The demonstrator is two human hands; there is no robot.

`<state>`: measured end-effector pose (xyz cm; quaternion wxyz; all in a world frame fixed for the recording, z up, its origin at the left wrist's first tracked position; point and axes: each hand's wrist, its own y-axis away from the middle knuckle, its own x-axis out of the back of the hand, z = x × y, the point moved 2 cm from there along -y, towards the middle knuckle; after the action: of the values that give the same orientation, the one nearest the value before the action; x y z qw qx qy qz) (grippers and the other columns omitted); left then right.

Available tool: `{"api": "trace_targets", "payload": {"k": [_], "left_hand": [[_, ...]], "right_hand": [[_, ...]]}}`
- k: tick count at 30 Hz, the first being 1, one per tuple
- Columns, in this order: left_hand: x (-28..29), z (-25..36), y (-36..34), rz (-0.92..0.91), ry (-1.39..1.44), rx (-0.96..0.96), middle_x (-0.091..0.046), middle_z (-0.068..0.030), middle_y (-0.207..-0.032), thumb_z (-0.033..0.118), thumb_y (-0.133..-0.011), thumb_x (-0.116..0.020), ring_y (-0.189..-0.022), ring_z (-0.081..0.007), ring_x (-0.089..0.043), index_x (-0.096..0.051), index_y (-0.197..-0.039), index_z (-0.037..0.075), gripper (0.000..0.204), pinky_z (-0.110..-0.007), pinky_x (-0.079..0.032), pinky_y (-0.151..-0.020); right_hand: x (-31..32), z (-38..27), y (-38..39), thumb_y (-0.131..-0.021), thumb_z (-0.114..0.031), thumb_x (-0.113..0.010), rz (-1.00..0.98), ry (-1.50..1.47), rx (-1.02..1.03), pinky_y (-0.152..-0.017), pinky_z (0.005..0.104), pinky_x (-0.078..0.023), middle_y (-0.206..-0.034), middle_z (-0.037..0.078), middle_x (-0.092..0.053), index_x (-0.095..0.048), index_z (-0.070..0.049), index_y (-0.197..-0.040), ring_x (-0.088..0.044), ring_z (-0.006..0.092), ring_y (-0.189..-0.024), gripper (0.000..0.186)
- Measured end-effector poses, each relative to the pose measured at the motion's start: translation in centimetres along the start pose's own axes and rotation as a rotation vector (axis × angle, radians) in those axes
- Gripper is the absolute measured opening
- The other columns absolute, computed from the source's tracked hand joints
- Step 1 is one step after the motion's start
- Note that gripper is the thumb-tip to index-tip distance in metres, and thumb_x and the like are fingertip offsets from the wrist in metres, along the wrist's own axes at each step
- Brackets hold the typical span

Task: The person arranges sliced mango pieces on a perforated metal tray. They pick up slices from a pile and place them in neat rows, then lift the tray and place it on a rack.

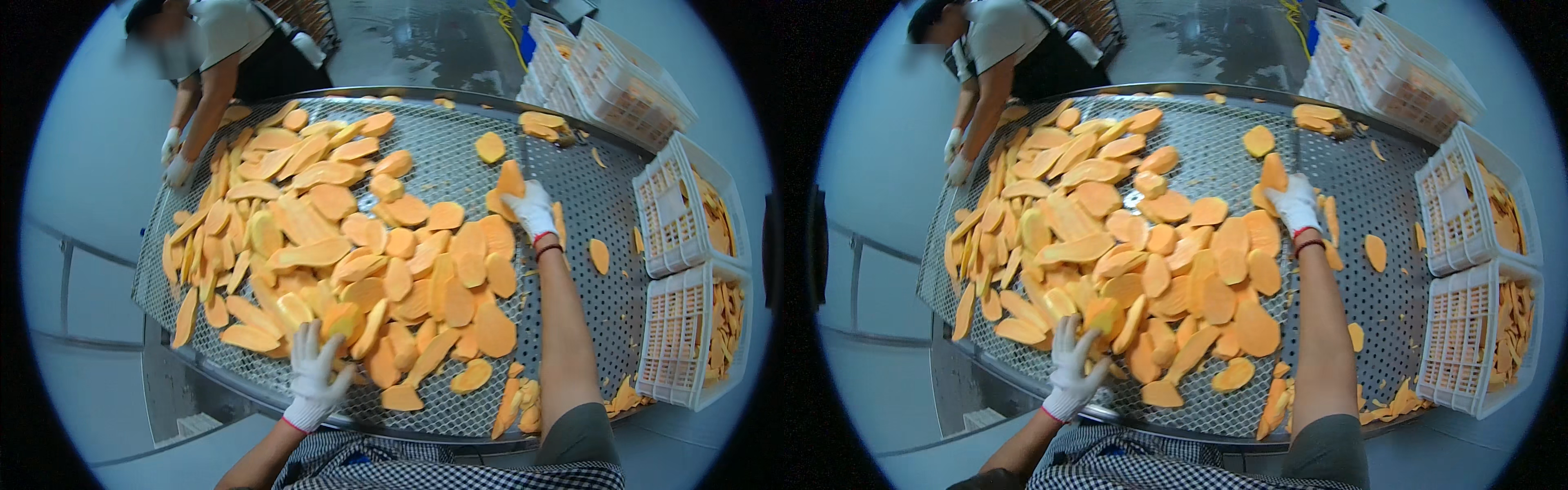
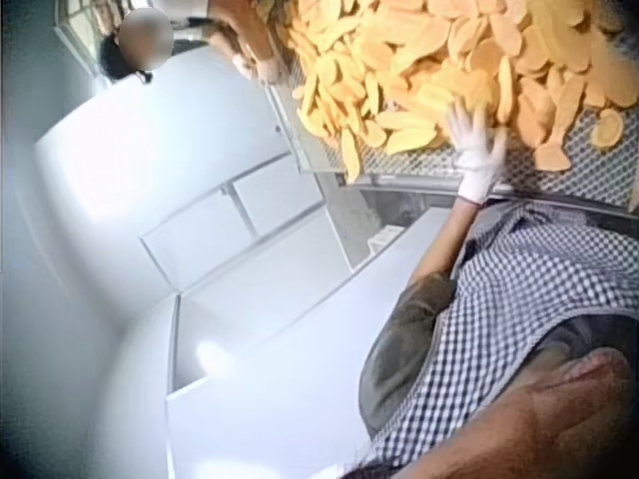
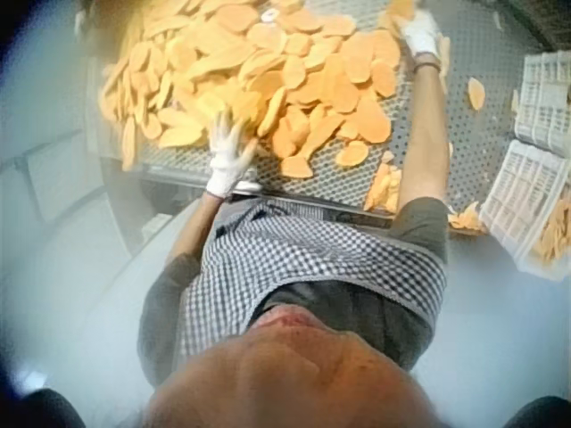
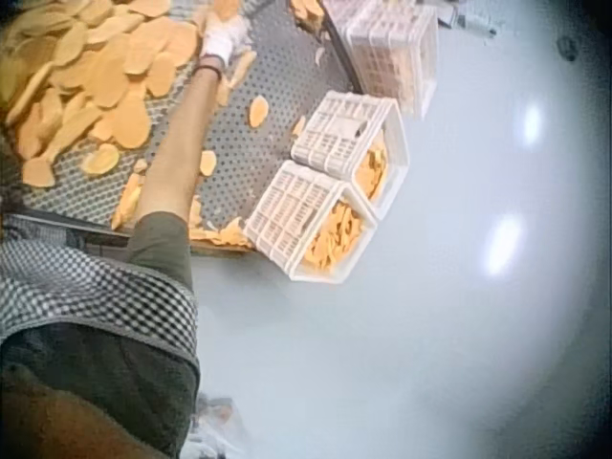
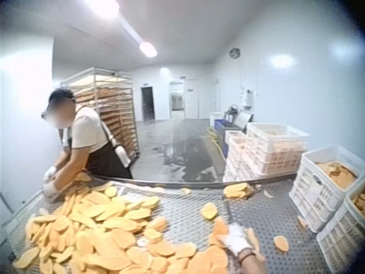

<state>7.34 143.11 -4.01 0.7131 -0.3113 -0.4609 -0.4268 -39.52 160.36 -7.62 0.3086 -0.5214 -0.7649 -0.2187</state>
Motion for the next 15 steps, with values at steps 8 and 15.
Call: {"api": "trace_targets", "payload": {"k": [8, 15], "left_hand": [[2.3, -9.0, -0.3, -0.057, -0.054, -0.277, -0.031, -0.0261, -0.15, 0.038, -0.073, -0.081, -0.142, -0.0482, -0.024, -0.052, -0.137, 0.012, 0.075, -0.062, -0.018, -0.117], [8.4, -22.8, 1.0, -0.069, -0.019, -0.363, -0.032, -0.0269, -0.148, 0.041, -0.07, -0.082, -0.141, -0.0492, -0.025, -0.05, -0.138, 0.009, 0.081, -0.066, -0.018, -0.115]], "right_hand": [[-11.7, -11.4, 6.6, -0.093, -0.024, -0.07, -0.165, -1.194, -0.288, -0.097, 0.0349, -0.049, -0.13, 0.009, -0.061, -0.05, -0.001, -0.138, -0.061, 0.0203, -0.111, 0.055], [-23.7, -25.1, 15.0, -0.085, -0.055, -0.07, -0.51, 0.077, 0.064, -0.112, 0.0438, -0.038, -0.15, 0.025, -0.044, -0.036, -0.004, -0.152, -0.043, 0.0381, -0.139, 0.091]]}}
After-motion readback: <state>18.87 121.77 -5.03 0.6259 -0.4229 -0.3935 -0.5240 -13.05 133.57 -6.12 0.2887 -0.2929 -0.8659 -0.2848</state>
